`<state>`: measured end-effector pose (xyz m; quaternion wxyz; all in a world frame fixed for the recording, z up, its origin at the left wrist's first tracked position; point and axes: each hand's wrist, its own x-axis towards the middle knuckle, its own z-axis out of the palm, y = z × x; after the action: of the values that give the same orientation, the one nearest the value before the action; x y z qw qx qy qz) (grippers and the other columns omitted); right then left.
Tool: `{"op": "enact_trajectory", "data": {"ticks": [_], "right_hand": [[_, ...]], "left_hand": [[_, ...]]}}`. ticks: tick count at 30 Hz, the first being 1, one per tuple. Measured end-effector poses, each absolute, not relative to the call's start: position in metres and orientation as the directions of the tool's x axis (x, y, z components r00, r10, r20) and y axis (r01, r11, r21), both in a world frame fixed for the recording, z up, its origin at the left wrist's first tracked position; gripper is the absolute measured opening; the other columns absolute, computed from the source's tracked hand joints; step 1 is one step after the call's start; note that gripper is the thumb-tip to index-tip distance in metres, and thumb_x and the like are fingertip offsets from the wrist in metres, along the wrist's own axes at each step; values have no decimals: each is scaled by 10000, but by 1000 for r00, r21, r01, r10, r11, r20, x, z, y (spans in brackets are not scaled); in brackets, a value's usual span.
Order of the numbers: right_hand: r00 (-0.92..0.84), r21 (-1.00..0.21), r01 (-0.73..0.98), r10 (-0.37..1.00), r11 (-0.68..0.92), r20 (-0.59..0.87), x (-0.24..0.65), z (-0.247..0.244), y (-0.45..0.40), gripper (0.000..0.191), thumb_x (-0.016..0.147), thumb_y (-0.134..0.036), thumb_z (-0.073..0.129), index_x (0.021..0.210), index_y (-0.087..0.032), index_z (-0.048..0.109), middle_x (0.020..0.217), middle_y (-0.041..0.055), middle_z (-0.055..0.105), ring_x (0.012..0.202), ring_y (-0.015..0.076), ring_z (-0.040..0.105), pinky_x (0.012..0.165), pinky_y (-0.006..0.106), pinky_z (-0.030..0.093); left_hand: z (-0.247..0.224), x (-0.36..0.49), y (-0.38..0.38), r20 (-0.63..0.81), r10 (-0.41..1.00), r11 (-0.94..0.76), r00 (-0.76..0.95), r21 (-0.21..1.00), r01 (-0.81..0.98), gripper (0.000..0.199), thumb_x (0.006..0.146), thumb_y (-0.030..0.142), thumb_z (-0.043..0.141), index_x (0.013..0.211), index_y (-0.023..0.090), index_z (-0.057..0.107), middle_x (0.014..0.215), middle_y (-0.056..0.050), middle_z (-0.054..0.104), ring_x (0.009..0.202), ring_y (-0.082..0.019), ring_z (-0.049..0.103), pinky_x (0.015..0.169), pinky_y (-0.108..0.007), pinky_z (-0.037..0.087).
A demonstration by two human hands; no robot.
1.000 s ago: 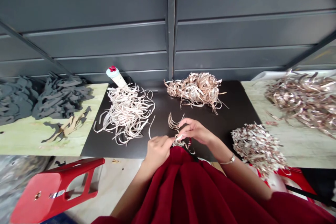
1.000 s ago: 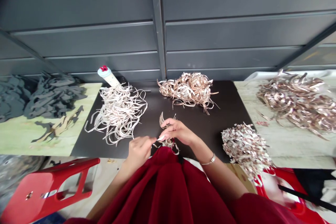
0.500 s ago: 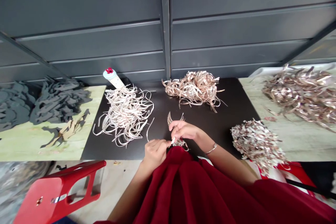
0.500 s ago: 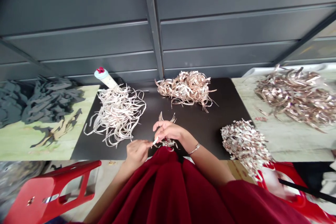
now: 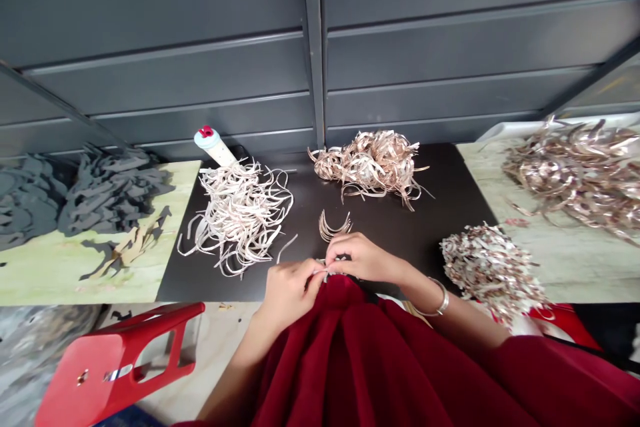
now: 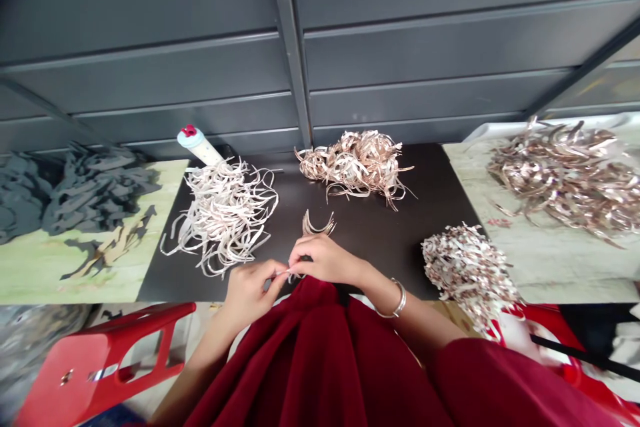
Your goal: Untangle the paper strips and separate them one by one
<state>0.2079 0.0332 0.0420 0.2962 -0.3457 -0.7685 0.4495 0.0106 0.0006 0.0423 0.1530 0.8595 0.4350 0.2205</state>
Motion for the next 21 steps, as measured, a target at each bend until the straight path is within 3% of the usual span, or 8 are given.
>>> {"op": "enact_trajectory", "data": {"ticks": [3, 6, 8, 11, 16, 21], "right_hand": [[-604, -955, 200, 795, 219, 56, 209, 43, 34, 101, 769, -180, 648, 679, -142, 676, 654, 7, 638, 635, 110, 555, 659, 229, 419], [-670, -988, 66, 728, -140, -148, 212, 37, 37, 160, 712, -275, 713, 694, -123, 666, 607, -12, 614, 558, 86, 527, 554, 197, 394], [-692, -930, -42, 681, -366, -237, 211, 28, 39, 238, 655, -323, 758, 678, -111, 652, 571, -22, 597, 513, 71, 503, 506, 183, 373], [-722, -800, -184, 631, -571, -284, 207, 12, 38, 313, 567, -344, 816, 663, -104, 640, 577, -8, 620, 516, 74, 528, 509, 184, 397], [-790, -629, -231, 520, -743, -325, 197, -14, 34, 360, 526, -355, 831, 668, -115, 605, 570, 5, 649, 511, 85, 583, 501, 173, 432], [-833, -626, -194, 464, -755, -302, 193, -21, 38, 379, 457, -337, 850, 579, -108, 573, 504, 11, 628, 443, 82, 560, 426, 154, 402]], "left_hand": [[47, 12, 2, 203, 820, -553, 535, 521, 650, 140, 874, 224, 522, 749, 203, 582, 591, 45, 619, 502, -100, 527, 536, -231, 343], [53, 15, 4, 199, 809, -559, 553, 551, 620, 185, 872, 179, 479, 697, 189, 539, 624, 16, 597, 579, -123, 521, 595, -259, 365], [57, 17, 5, 236, 789, -594, 568, 529, 606, 197, 867, 146, 447, 688, 185, 522, 676, -8, 606, 673, -151, 531, 665, -297, 372], [63, 21, 6, 296, 753, -651, 588, 464, 600, 200, 840, 81, 419, 702, 181, 523, 723, -22, 625, 774, -177, 537, 729, -340, 359], [63, 24, 6, 417, 663, -746, 622, 299, 595, 221, 816, 30, 416, 705, 175, 541, 731, -21, 648, 804, -178, 557, 712, -336, 338], [49, 23, 6, 557, 530, -832, 639, 195, 520, 200, 836, 60, 447, 765, 192, 579, 738, -2, 678, 776, -156, 589, 731, -325, 362]]}}
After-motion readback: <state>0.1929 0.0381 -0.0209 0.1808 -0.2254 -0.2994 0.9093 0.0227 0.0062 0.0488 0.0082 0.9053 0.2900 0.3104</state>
